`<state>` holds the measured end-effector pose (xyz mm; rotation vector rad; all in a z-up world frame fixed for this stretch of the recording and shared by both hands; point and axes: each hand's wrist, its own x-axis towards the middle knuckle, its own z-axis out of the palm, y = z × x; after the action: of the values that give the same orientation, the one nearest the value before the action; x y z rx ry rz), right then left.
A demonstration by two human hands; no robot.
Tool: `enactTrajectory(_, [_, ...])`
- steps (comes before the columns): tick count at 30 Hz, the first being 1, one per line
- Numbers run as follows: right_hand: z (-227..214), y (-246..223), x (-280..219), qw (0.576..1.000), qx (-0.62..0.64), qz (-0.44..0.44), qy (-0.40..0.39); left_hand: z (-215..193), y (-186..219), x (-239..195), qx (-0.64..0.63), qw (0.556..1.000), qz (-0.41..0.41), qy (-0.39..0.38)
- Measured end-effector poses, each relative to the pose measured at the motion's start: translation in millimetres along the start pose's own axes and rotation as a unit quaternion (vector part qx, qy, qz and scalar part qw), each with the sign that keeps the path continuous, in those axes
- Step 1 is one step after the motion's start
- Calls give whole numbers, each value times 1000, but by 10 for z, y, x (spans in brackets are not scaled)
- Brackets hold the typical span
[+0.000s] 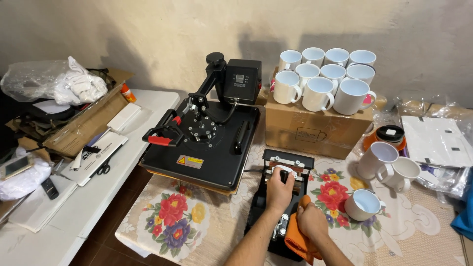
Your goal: Cleaning ceramic mugs with a cloth and placing them into a mug heat press machine.
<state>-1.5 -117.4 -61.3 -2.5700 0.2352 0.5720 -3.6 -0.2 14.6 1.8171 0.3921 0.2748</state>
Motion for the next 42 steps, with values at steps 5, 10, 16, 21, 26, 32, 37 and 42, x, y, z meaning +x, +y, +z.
enactTrajectory(5, [45,44,67,1000,0,-15,1,5,-16,1,4,1000,8,4])
enactTrajectory(10, [19,56,74,999,8,-31,-6,-33,58,-32,-3,1000,23,12])
enactTrajectory(16, [-201,-5,-65,998,22,-36,-47,-14,55,-17,5,1000,16,21])
enactTrajectory(21, [-237,54,-41,996,26,-51,-76,27,-35,19,40,998,27,38])
enactTrajectory(26, [-167,170,117,991,-17,-89,-96,50,-125,64,40,996,50,58])
enactTrajectory(32, [-113,291,239,985,-23,-139,-105,60,-79,34,50,996,14,69])
enactTrajectory(37, [-166,317,240,980,-10,-143,-136,97,-73,23,53,995,-4,85])
enactTrajectory(42, [-179,342,248,977,-10,-143,-154,102,-54,14,61,994,-17,91])
